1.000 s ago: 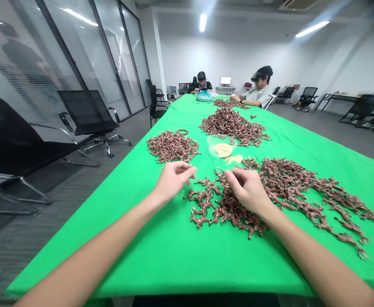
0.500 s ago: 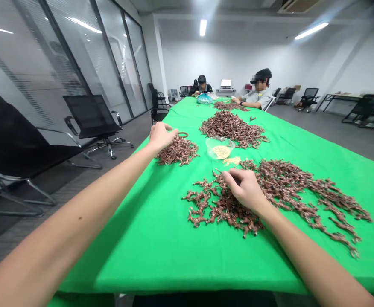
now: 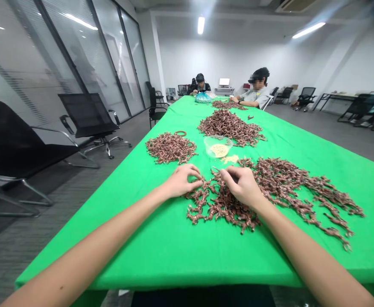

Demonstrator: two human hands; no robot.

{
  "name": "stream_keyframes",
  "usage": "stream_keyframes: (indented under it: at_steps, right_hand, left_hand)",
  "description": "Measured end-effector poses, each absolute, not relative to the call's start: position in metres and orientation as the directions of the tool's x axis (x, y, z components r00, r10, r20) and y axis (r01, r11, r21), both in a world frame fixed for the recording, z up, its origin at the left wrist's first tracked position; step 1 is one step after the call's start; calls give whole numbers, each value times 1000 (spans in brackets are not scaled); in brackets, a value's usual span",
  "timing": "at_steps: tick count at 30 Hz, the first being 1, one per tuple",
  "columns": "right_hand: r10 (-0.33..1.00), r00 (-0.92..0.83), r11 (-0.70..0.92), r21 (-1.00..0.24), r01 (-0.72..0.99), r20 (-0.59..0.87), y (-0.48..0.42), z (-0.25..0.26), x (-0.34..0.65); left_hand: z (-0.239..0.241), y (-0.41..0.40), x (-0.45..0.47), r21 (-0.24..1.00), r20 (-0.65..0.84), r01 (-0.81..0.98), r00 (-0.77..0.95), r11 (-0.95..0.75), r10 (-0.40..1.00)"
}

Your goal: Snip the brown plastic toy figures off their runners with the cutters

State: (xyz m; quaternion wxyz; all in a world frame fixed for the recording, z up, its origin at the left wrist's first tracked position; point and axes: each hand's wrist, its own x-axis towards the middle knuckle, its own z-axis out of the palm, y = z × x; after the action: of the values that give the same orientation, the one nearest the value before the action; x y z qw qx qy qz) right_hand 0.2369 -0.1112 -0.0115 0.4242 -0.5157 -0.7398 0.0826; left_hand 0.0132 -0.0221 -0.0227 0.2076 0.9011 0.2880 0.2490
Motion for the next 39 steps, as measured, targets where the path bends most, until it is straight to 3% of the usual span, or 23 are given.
stream_keyframes:
  at_steps: [5, 9, 14, 17, 20, 28, 39]
  right_hand:
    - [833, -106, 453, -558, 695, 544, -111, -11, 237]
    - [826, -117, 461, -543, 702, 551, -112, -10, 236]
    - [826, -126, 467, -540, 701, 550, -114, -9, 233]
    - [831, -132, 462, -540, 703, 540, -116, -9, 231]
    - [836, -152, 466, -538, 702, 527, -117, -9, 228]
    - [827, -188, 447, -415, 792, 530, -118, -11, 226]
    - [804, -214, 496, -428, 756, 554, -122, -6, 224]
  left_hand:
    - [-24, -27, 12, 542, 313, 437, 688, -718, 655]
    - [-26, -35, 8, 687, 321, 398, 585, -609, 745]
    - [-22, -44, 10, 976, 170, 23, 549, -218, 818]
    - [-18, -51, 13, 983, 85, -181, 564, 22, 822]
    - [-15, -57, 15, 950, 44, -270, 604, 153, 796]
    - [-9, -68, 17, 916, 76, -337, 678, 217, 731]
    - [-8, -78, 19, 932, 134, -349, 576, 95, 807]
